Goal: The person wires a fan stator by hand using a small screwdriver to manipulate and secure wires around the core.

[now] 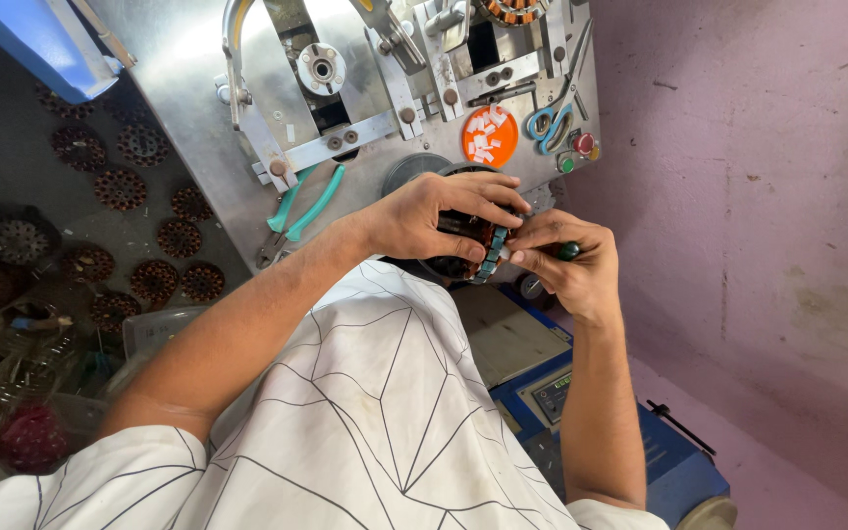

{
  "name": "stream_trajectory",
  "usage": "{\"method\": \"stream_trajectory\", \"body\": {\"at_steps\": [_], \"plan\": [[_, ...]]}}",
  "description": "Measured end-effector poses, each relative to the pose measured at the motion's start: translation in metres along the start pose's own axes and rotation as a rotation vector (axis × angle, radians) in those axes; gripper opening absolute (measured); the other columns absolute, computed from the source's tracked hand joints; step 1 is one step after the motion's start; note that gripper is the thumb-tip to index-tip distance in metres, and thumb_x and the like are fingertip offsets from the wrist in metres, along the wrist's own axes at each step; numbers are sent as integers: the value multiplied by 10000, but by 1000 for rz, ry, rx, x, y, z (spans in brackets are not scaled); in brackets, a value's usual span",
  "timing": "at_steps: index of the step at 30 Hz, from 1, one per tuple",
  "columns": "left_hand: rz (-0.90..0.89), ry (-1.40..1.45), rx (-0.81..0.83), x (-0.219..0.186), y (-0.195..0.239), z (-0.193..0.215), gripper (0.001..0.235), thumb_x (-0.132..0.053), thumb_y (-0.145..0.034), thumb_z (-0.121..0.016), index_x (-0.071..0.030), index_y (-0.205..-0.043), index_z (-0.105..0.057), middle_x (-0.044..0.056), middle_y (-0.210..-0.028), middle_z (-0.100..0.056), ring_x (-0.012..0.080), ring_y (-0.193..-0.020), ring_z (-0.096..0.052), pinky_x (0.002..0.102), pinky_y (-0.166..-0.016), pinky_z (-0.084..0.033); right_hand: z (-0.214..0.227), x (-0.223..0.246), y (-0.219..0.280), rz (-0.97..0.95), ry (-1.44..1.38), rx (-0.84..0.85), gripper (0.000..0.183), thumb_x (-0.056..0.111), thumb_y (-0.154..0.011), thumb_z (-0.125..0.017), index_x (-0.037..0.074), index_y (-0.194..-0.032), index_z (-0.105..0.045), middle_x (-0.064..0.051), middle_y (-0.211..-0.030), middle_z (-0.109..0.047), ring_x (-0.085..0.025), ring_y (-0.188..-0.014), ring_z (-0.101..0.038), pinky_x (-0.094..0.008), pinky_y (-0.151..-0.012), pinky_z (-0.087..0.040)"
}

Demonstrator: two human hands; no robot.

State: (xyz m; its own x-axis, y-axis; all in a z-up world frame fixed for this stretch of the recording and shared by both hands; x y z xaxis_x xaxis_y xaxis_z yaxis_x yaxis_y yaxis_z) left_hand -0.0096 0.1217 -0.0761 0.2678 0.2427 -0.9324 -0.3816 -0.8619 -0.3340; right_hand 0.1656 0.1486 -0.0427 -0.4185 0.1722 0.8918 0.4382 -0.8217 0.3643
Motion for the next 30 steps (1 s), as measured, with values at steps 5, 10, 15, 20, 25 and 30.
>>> {"method": "stream_trajectory", "body": {"at_steps": [5,10,15,20,25,30], "plan": [[-10,55,9,-1,-1,2,505,-163,-799,-866,-117,-1279,-718,57,-1423,-658,304,-1506,-467,451,-1271,-388,0,-4,-4,4,58,-11,142,-34,-773,-851,8,-891,-785,-60,-796,-730,-50,-526,-527,-210,-426,-348],[10,78,16,-2,-3,3,529,-136,-781,-871,-122,-1287,-715,56,-1432,-656,306,-1507,-469,447,-1266,-402,4,-17,-10,-74,-21,-22,142,-43,-738,-874,-13,-838,-778,-81,-766,-712,-48,-495,-499,-218,-408,-327],[30,123,25,1,-5,0,559,-105,-754,-879,-134,-1289,-717,53,-1441,-655,296,-1506,-478,446,-1267,-419,1,-30,-12,-180,-162,34,114,-40,-739,-854,-33,-817,-771,-96,-742,-720,-47,-458,-493,-220,-371,-317],[46,148,27,3,-2,-1,562,-94,-754,-875,-137,-1290,-712,65,-1444,-648,304,-1506,-467,447,-1241,-436,-4,-22,-2,-157,-109,-18,101,-48,-772,-845,-24,-824,-761,-92,-749,-733,-55,-488,-493,-218,-407,-327],[32,153,33,3,-6,1,536,-81,-780,-870,-115,-1290,-708,74,-1438,-652,302,-1501,-483,444,-1247,-434,-11,5,0,-29,-31,-3,100,-56,-820,-820,-6,-836,-735,-61,-808,-721,-109,-711,-703,-247,-664,-600],[53,122,8,-2,-9,3,454,-86,-811,-855,-61,-1246,-728,106,-1382,-685,305,-1464,-523,440,-1232,-422,-11,-5,4,-189,-42,-85,163,-76,-798,-793,2,-849,-660,-49,-784,-702,-116,-723,-699,-256,-670,-593]]}}
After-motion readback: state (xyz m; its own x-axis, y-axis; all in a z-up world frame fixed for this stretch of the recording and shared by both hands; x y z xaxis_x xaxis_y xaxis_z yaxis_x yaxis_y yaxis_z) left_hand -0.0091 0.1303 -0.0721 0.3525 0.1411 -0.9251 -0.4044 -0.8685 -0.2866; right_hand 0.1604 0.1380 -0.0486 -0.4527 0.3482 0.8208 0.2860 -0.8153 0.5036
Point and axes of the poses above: each hand's wrist, its own y-axis away from the middle knuckle, its own z-axis out of the back of the hand, x = y × z, the point moved 8 cm from there along -y, towards the middle knuckle
